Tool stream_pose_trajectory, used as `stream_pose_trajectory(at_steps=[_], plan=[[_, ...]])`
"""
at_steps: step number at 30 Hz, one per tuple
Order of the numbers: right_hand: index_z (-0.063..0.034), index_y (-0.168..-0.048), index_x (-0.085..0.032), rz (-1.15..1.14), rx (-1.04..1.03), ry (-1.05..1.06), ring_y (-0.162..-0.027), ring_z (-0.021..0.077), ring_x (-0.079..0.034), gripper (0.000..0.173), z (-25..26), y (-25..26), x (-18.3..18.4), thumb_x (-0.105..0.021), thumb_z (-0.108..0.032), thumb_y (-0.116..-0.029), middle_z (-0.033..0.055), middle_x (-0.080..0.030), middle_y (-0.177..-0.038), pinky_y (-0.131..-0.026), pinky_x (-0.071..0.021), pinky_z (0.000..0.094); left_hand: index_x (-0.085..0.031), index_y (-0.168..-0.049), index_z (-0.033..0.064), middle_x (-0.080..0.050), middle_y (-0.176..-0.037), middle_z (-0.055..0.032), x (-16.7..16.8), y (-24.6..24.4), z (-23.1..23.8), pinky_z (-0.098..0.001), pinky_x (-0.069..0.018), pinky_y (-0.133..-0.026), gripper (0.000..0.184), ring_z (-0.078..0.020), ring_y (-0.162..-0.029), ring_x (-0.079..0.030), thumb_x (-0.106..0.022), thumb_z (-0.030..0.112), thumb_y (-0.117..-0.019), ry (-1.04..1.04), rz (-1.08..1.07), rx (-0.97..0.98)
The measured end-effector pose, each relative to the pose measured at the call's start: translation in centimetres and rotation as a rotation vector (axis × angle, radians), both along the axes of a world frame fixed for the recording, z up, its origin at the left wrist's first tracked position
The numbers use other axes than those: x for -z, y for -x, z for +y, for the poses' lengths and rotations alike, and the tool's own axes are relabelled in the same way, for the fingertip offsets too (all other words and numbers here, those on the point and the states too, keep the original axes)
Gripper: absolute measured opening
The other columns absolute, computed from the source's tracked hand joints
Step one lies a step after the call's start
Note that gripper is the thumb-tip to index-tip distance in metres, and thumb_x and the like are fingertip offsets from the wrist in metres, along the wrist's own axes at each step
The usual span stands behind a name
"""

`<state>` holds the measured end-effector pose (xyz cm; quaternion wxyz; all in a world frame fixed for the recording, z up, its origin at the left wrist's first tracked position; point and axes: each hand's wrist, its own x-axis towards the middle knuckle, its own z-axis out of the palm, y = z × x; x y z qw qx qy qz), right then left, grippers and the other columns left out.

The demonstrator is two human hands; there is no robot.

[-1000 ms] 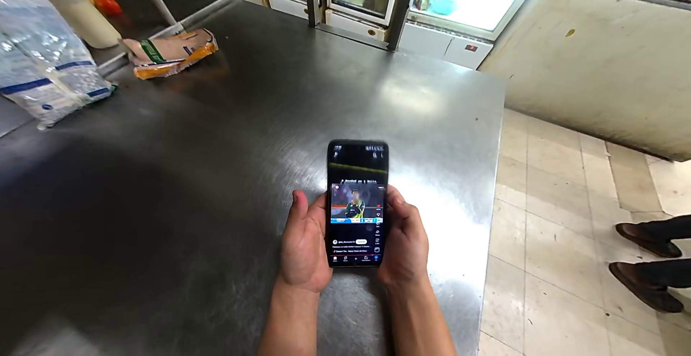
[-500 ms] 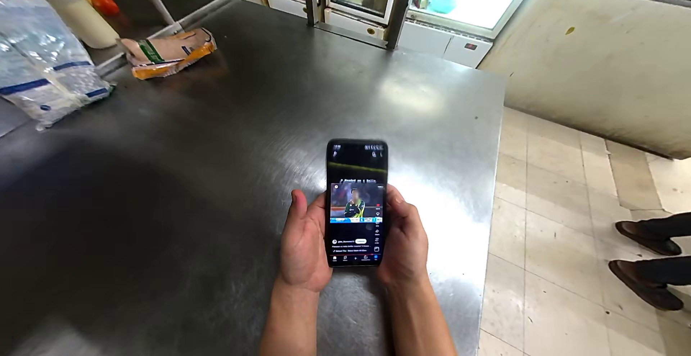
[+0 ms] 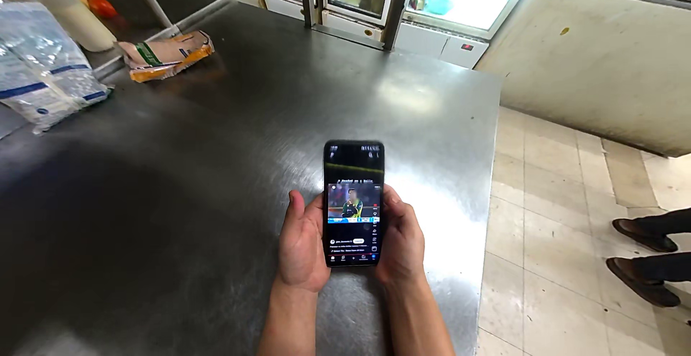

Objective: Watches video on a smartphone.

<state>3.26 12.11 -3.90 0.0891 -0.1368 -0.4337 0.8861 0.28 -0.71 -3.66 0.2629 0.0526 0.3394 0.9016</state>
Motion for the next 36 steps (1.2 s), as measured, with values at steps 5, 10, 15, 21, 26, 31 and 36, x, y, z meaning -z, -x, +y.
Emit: stream_pose_trajectory(at_steps=[5,10,15,21,26,31,36], plan=[[-0.0144,-0.116,-0.065,0.002,-0.004,0.011,-0.086,0.0148,-0.071,0.046,0.0,0.01,0.04,-0.027,-0.038,-0.1042,0.0081,-0.072,-0.098,-0.072,-0.0606,0.0349,-0.055,-0.142,0.0146,-0.065,-0.131,-0.0135,0.04,0.0,-0.01,-0.049,-0.0532,-0.101,0.088,-0.0263,-0.12,-0.064,-0.044,0.082,-0.0864,0.001,0.013,0.004],[-0.0147,-0.115,-0.065,0.001,-0.004,0.011,-0.085,0.0147,-0.071,0.046,-0.01,-0.01,0.04,-0.027,-0.038,-0.1042,0.0081,-0.072,-0.098,-0.072,-0.0605,0.0347,-0.056,-0.141,0.0144,-0.066,-0.13,-0.0139,0.02,0.0,-0.01,-0.0486,-0.0533,-0.101,0.087,-0.0262,-0.12,-0.065,-0.045,0.082,-0.0866,-0.012,0.016,0.007],[-0.0153,-0.114,-0.065,0.024,-0.011,0.026,-0.084,0.0137,-0.071,0.045,0.07,0.01,0.25,-0.03,-0.041,-0.1045,0.0068,-0.072,-0.097,-0.072,-0.0609,0.0342,-0.057,-0.14,0.0141,-0.066,-0.129,-0.0137,0.01,0.04,-0.02,-0.0488,-0.0537,-0.1,0.087,-0.0262,-0.119,-0.065,-0.048,0.082,-0.0852,-0.02,0.007,0.01],[-0.0159,-0.114,-0.065,0.017,-0.011,0.02,-0.085,0.0137,-0.071,0.045,0.07,-0.01,0.14,-0.028,-0.041,-0.1046,0.0066,-0.072,-0.097,-0.072,-0.0606,0.0341,-0.056,-0.141,0.0143,-0.066,-0.13,-0.0139,0.04,0.06,-0.02,-0.0487,-0.0536,-0.1,0.088,-0.0261,-0.12,-0.065,-0.047,0.082,-0.0856,-0.033,0.013,0.016],[-0.0154,-0.113,-0.066,0.009,-0.005,0.025,-0.084,0.0144,-0.071,0.045,0.04,0.0,0.08,-0.029,-0.04,-0.1044,0.0076,-0.072,-0.096,-0.072,-0.0607,0.0346,-0.055,-0.142,0.0144,-0.065,-0.131,-0.014,-0.02,0.06,0.0,-0.0488,-0.053,-0.101,0.088,-0.0266,-0.12,-0.064,-0.047,0.082,-0.0857,-0.029,0.005,0.016],[-0.0153,-0.114,-0.065,0.009,-0.005,0.018,-0.084,0.0139,-0.071,0.045,0.06,0.02,0.13,-0.029,-0.04,-0.1044,0.0075,-0.072,-0.096,-0.072,-0.0606,0.0343,-0.055,-0.142,0.014,-0.065,-0.131,-0.0145,-0.01,0.06,0.01,-0.0486,-0.053,-0.101,0.088,-0.0266,-0.12,-0.064,-0.048,0.082,-0.0856,-0.036,0.007,0.018],[-0.0155,-0.114,-0.066,0.011,-0.006,0.021,-0.084,0.0141,-0.071,0.045,0.08,0.0,0.11,-0.029,-0.039,-0.1043,0.0075,-0.072,-0.096,-0.072,-0.0607,0.0347,-0.055,-0.142,0.0144,-0.065,-0.132,-0.0143,0.03,0.06,0.03,-0.0486,-0.0527,-0.102,0.088,-0.0266,-0.121,-0.064,-0.046,0.082,-0.0862,-0.031,0.009,0.018]])
